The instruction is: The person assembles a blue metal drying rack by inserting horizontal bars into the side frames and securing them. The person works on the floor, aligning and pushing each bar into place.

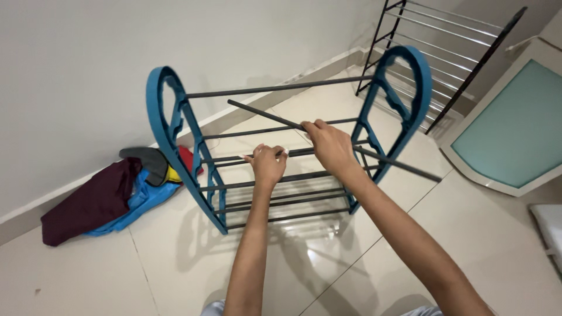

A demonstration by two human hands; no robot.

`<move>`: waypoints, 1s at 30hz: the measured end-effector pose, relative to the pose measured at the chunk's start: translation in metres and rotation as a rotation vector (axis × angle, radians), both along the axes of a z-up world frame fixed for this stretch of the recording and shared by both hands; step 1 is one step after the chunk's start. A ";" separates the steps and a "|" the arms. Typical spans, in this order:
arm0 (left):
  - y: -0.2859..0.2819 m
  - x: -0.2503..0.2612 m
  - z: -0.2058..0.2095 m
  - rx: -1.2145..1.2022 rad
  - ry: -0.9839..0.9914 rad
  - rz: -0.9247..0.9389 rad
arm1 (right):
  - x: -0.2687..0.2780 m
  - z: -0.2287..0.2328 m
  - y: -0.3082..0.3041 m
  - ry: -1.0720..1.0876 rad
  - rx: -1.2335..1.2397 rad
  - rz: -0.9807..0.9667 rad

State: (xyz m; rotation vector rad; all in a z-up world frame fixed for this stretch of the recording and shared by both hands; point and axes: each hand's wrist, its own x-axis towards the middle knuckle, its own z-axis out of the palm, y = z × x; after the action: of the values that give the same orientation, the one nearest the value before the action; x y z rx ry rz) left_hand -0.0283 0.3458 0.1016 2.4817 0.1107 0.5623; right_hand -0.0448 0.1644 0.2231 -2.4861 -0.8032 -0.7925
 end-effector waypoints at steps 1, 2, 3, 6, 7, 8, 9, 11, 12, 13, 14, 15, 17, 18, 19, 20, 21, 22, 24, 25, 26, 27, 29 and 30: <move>-0.002 0.000 0.002 -0.001 0.058 -0.019 | 0.002 0.004 0.001 0.038 -0.039 -0.031; -0.004 0.000 0.004 -0.002 0.116 -0.039 | 0.003 0.008 0.002 0.075 -0.078 -0.064; -0.007 0.000 0.006 -0.003 0.173 -0.059 | 0.003 0.012 0.003 0.078 -0.083 -0.077; -0.015 0.002 0.008 0.008 0.115 -0.115 | 0.004 0.019 0.005 0.069 -0.106 -0.112; -0.018 0.002 0.007 0.003 0.099 -0.140 | 0.005 0.022 0.006 0.057 -0.118 -0.122; -0.021 0.002 0.006 -0.003 0.083 -0.163 | 0.005 0.024 0.007 0.045 -0.131 -0.131; -0.024 0.002 0.004 -0.009 0.067 -0.187 | 0.005 0.026 0.008 0.035 -0.122 -0.128; -0.030 0.005 0.003 -0.013 0.083 -0.203 | 0.007 0.031 0.009 0.015 -0.103 -0.119; -0.032 0.006 0.002 -0.015 0.093 -0.213 | 0.007 0.033 0.010 0.032 -0.106 -0.114; -0.034 0.006 0.002 -0.013 0.105 -0.229 | 0.008 0.036 0.011 0.050 -0.109 -0.108; -0.035 0.007 0.001 -0.010 0.117 -0.245 | 0.008 0.038 0.013 0.068 -0.112 -0.102; -0.036 0.007 0.001 -0.007 0.128 -0.261 | 0.010 0.039 0.015 0.062 -0.120 -0.098; -0.038 0.006 0.000 -0.032 0.121 -0.283 | 0.014 0.043 0.018 0.048 -0.133 -0.088; -0.039 0.005 0.000 -0.043 0.118 -0.294 | 0.017 0.044 0.020 0.005 -0.160 -0.088; -0.039 0.005 -0.001 -0.046 0.115 -0.312 | 0.020 0.045 0.022 -0.038 -0.188 -0.088; -0.039 0.005 -0.001 -0.048 0.110 -0.329 | 0.024 0.047 0.025 -0.083 -0.215 -0.088; -0.038 0.006 0.000 -0.050 0.105 -0.346 | 0.028 0.049 0.027 -0.101 -0.211 -0.080; -0.039 0.007 0.000 -0.057 0.104 -0.353 | 0.031 0.050 0.028 -0.121 -0.207 -0.071; -0.039 0.008 0.000 -0.072 0.104 -0.367 | 0.037 0.054 0.031 -0.137 -0.195 -0.070; -0.038 0.008 -0.001 -0.076 0.107 -0.370 | 0.042 0.057 0.034 -0.133 -0.186 -0.078; -0.038 0.008 -0.001 -0.080 0.111 -0.373 | 0.045 0.060 0.035 -0.130 -0.177 -0.087; -0.038 0.008 -0.002 -0.084 0.114 -0.376 | 0.048 0.062 0.036 -0.130 -0.189 -0.107; -0.039 0.010 -0.003 -0.092 0.128 -0.399 | 0.055 0.066 0.038 -0.133 -0.216 -0.147; -0.039 0.009 -0.004 -0.096 0.136 -0.410 | 0.059 0.067 0.039 -0.091 -0.258 -0.181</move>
State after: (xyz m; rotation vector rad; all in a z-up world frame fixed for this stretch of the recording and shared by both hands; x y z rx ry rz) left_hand -0.0191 0.3065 0.0976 2.3537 -0.3055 0.2088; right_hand 0.0141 0.2032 0.2905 -2.8002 -0.7608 -0.9214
